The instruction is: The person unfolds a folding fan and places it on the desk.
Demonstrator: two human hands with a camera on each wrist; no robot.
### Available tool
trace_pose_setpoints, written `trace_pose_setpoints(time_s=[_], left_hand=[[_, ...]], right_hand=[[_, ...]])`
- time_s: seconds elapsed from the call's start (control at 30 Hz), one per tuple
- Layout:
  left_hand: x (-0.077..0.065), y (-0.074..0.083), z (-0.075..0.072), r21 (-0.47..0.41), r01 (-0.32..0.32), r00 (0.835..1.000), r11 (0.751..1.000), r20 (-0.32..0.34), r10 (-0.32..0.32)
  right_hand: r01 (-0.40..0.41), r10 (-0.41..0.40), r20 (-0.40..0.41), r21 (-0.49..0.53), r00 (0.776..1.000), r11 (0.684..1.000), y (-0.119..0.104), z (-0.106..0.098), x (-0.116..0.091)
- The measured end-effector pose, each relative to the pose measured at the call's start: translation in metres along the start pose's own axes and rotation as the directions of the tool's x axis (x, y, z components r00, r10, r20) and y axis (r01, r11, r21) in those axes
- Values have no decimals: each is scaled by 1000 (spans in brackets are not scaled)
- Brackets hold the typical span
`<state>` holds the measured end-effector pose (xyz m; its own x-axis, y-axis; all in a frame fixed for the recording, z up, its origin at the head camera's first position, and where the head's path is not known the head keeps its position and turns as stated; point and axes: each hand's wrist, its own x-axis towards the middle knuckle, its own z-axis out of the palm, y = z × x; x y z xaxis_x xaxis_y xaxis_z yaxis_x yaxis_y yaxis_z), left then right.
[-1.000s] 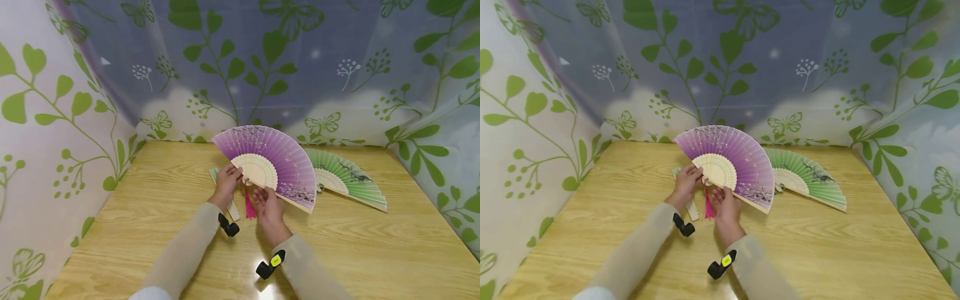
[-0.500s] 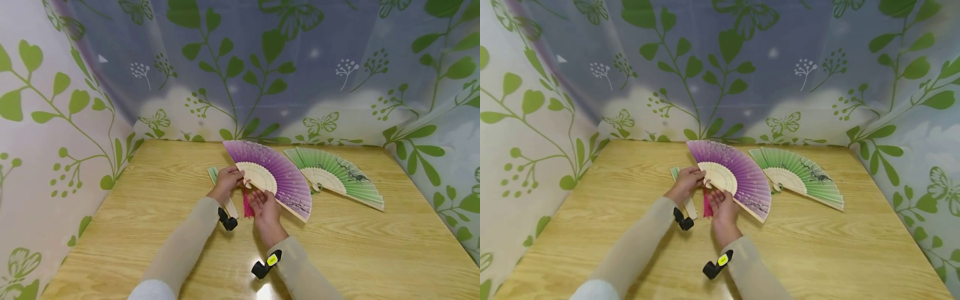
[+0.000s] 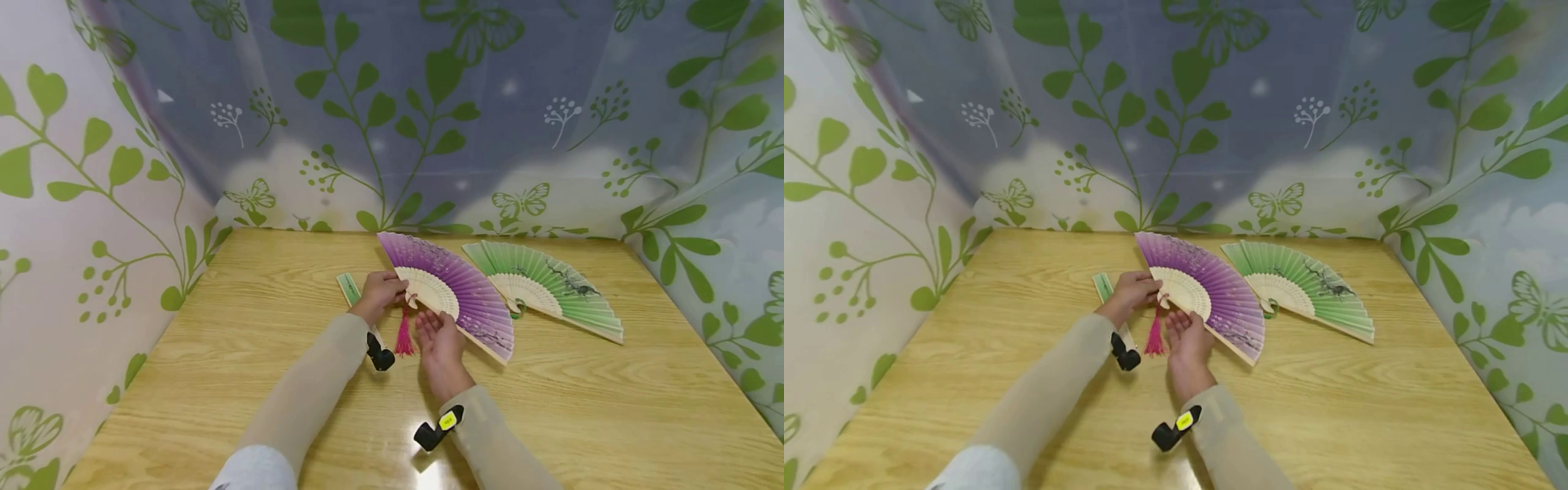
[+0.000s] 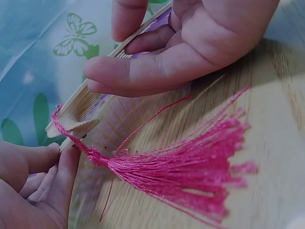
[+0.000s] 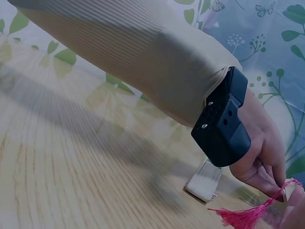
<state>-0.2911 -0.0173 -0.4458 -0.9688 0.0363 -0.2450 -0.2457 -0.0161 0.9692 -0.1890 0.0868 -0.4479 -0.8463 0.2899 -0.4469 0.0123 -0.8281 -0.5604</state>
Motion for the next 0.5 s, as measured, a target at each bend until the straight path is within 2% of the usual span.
trace_pose_setpoints(time_s=[0.23, 0.5], left_hand=[[2, -2, 7, 57, -5, 1000, 998, 3, 4], [5, -2, 8, 179, 27, 1000, 983, -12, -25]], right_hand=[[-6, 6, -19, 7, 1000, 1000, -3, -3, 3], [-46, 47, -35, 33, 998, 998, -3, -4, 1]])
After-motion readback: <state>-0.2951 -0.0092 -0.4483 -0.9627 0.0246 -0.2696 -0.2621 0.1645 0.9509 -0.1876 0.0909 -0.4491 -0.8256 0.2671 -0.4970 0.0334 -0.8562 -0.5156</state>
